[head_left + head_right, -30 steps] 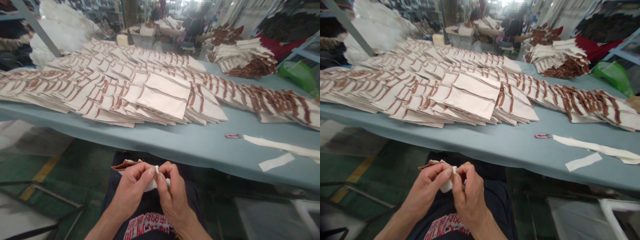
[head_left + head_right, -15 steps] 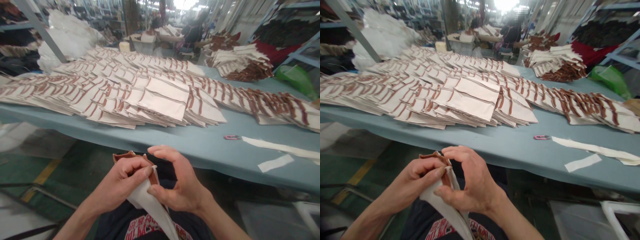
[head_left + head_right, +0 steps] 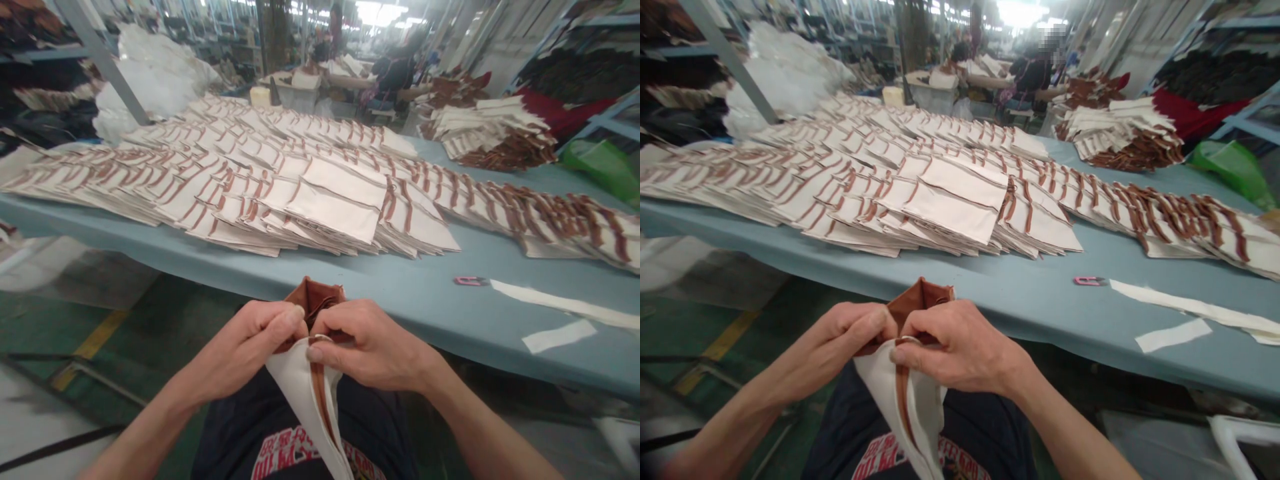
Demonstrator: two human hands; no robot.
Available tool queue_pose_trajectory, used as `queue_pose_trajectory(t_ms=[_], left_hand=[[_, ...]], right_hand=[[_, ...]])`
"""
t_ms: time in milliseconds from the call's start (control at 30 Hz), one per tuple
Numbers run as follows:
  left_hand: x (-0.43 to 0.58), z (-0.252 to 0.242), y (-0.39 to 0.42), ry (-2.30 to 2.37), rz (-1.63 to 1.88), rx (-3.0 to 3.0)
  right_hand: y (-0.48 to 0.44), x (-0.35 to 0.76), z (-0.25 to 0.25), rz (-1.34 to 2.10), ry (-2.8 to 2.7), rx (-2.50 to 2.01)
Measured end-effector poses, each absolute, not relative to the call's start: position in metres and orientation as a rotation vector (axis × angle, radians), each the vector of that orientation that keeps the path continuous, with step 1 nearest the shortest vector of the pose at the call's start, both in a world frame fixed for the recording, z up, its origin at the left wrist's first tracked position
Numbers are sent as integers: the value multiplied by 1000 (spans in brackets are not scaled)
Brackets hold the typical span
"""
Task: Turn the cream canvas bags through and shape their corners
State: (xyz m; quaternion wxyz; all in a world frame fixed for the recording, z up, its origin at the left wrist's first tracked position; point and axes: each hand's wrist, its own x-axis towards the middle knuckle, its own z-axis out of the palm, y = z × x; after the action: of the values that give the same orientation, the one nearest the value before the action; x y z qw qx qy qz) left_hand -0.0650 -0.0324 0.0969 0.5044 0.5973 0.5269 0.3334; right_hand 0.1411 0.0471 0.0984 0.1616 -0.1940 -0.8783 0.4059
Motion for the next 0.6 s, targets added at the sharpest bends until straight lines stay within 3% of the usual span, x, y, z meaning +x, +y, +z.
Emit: queue_pose_trajectory(t_ms=[400,600], left_hand=[[-80,85,-26,1039,592,1311],[-74,76,-39,1205,678,1907]], right_hand=[[42,146,98,900,-2593,-448],[42,147,92,773,-2654,-472]])
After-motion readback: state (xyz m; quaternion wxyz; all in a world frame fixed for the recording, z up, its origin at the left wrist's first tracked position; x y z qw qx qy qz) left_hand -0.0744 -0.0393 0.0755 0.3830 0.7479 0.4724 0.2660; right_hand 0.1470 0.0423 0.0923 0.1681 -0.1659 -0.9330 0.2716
